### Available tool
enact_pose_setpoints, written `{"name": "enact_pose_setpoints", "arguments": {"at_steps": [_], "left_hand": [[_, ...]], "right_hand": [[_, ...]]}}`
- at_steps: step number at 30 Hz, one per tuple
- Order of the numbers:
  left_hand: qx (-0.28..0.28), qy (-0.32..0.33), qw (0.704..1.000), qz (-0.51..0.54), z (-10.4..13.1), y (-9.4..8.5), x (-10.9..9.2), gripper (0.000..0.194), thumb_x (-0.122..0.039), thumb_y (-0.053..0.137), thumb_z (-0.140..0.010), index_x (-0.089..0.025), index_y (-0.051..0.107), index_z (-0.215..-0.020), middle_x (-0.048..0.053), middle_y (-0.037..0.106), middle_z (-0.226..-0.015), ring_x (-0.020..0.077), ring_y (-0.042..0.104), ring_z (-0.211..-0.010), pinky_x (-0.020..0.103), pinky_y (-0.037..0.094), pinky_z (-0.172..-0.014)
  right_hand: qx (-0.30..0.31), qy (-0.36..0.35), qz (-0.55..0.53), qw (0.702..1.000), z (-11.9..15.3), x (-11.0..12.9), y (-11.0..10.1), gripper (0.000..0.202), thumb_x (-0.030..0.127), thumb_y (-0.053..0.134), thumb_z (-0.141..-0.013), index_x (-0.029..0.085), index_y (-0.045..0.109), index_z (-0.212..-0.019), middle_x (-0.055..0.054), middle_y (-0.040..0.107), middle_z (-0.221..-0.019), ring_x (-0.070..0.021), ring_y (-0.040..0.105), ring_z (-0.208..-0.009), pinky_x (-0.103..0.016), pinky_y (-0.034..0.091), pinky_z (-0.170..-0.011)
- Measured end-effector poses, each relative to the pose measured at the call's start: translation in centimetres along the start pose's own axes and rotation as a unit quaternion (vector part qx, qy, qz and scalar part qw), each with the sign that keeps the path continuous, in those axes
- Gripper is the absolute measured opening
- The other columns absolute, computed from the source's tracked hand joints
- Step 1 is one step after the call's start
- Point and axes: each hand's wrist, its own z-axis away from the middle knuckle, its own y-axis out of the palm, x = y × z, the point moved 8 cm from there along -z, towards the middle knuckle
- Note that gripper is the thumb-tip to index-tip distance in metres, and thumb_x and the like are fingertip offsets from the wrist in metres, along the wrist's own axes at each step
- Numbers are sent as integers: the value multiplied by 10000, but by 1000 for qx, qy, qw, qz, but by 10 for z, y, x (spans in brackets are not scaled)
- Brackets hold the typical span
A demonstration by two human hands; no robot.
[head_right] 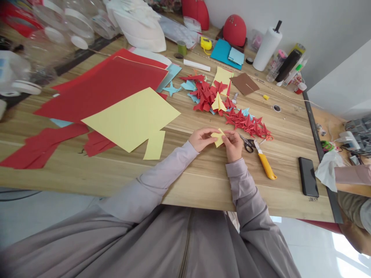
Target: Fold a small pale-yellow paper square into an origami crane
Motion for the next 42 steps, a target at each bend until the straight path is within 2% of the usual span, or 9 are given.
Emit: {"name": "enact_pose_setpoints", "arguments": {"at_steps": [2, 7, 11, 16, 25, 29, 33, 40, 42], "left_hand": [[3, -17, 1000, -8, 0, 0, 3, 210, -154, 617, -595, -148, 692, -790, 56, 641, -883, 148, 580, -781, 262, 461, -690], [23, -126, 992, 18, 0, -1, 17, 298, -110, 579, -580, -108, 694, -854, 32, 642, -688, 81, 492, -486, 218, 395, -473], [49, -156, 985, 59, 0, 0, 19, 302, -114, 608, -583, -89, 686, -874, 14, 615, -561, 71, 478, -424, 213, 395, -446], [57, -154, 982, 94, 0, 2, 18, 356, -173, 723, -536, -86, 677, -878, 8, 622, -535, 85, 536, -470, 233, 465, -522], [5, -181, 971, 156, 1, -3, 22, 379, -304, 786, -497, -91, 671, -788, 46, 671, -649, 117, 608, -565, 251, 490, -561], [-16, -167, 971, 169, 0, -5, 23, 361, -319, 793, -484, -98, 670, -741, 43, 677, -675, 102, 589, -536, 257, 492, -559], [-8, -161, 972, 170, 0, -3, 22, 372, -340, 788, -497, -100, 671, -756, 48, 676, -673, 107, 588, -537, 267, 493, -561], [13, -125, 985, 118, -2, -1, 20, 398, -276, 780, -498, -91, 664, -831, 25, 642, -599, 107, 564, -522, 273, 481, -566], [19, -114, 988, 106, -3, -1, 22, 401, -232, 766, -486, -100, 661, -849, 29, 652, -646, 119, 578, -559, 274, 479, -577]], "right_hand": [[1, 2, -6, 1000, 0, -1, -1, 200, 311, 665, -666, 223, 586, -827, 35, 611, -624, -116, 531, -520, -239, 430, -457], [10, 34, -30, 999, -1, -8, 0, 64, 237, 627, -659, 198, 662, -696, 4, 635, -677, -127, 542, -565, -252, 423, -480], [14, 71, -56, 996, 0, -11, 1, 94, 226, 616, -641, 193, 678, -703, -9, 651, -673, -143, 554, -572, -267, 414, -489], [43, 89, -94, 991, 1, -6, 8, 133, 257, 651, -639, 188, 665, -751, -20, 667, -697, -162, 592, -630, -285, 443, -532], [70, 92, -94, 989, 3, -6, 14, 273, 275, 729, -582, 197, 665, -836, 3, 665, -687, -114, 549, -547, -283, 452, -552], [65, 91, -101, 989, 2, -7, 14, 264, 278, 747, -576, 201, 674, -817, 11, 663, -674, -102, 545, -532, -270, 452, -548], [55, 94, -116, 987, 2, -6, 14, 231, 306, 752, -578, 196, 674, -766, 9, 658, -664, -105, 548, -546, -265, 456, -542], [42, 97, -136, 985, 1, -4, 13, 228, 350, 751, -586, 189, 661, -719, -1, 651, -672, -126, 573, -593, -263, 463, -529], [40, 87, -126, 987, 1, -5, 12, 231, 369, 740, -600, 190, 658, -721, -3, 653, -685, -130, 577, -603, -269, 469, -536]]}}
